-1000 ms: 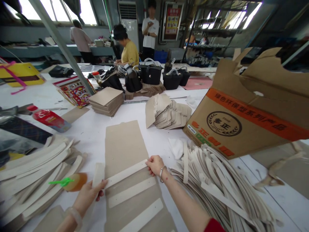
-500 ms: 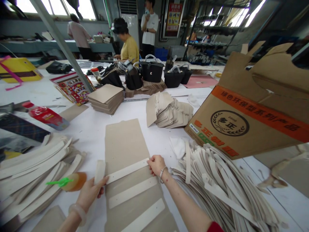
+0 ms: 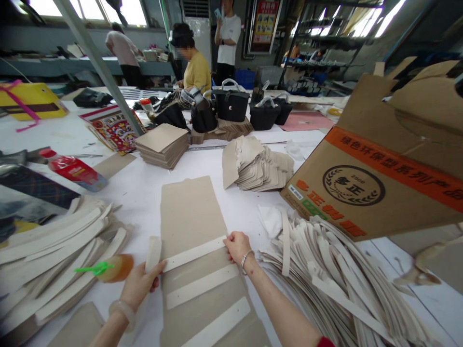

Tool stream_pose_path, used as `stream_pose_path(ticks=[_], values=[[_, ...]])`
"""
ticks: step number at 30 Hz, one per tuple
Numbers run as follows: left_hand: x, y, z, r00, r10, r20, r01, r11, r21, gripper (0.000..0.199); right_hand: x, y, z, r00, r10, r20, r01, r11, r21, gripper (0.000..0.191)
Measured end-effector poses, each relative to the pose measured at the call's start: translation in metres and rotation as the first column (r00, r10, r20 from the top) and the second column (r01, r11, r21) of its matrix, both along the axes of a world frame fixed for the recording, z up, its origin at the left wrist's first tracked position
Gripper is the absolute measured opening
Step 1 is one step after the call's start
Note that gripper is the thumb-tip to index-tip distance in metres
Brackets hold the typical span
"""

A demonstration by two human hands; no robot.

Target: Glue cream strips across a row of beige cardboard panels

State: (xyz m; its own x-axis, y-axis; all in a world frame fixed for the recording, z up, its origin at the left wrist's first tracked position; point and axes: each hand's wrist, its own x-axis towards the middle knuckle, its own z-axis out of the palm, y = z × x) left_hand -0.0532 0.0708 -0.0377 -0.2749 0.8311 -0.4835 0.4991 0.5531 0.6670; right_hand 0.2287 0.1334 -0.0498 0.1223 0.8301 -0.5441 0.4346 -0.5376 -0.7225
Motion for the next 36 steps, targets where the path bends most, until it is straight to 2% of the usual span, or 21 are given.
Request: stream_pose_path(ticks=[7, 16, 22, 36], values=[[0.006, 0.000, 0.001, 0.999, 0.039, -0.025, -0.038, 0.999, 0.036, 0.028, -0.001, 0.000, 0.002, 0.999, 0.043, 0.004, -0.043, 0.999, -0.016, 0.017], [0.007, -0.001, 0.003, 0.992, 0.002, -0.126, 0.009, 0.997, 0.082, 0.028, 0.002, 0.000, -0.007, 0.997, 0.077, 0.023, -0.077, 0.997, 0.000, 0.017], [0.008, 0.000, 0.000, 0.981, -0.012, -0.194, 0.025, 0.998, 0.064, 0.031, 0.003, -0.001, -0.013, 0.998, 0.070, 0.005, -0.070, 0.998, 0.000, 0.017], [0.010, 0.004, -0.002, 0.950, -0.061, -0.306, 0.067, 0.998, 0.010, 0.033, 0.001, -0.001, -0.009, 0.997, 0.072, 0.034, -0.071, 0.997, -0.024, 0.017]])
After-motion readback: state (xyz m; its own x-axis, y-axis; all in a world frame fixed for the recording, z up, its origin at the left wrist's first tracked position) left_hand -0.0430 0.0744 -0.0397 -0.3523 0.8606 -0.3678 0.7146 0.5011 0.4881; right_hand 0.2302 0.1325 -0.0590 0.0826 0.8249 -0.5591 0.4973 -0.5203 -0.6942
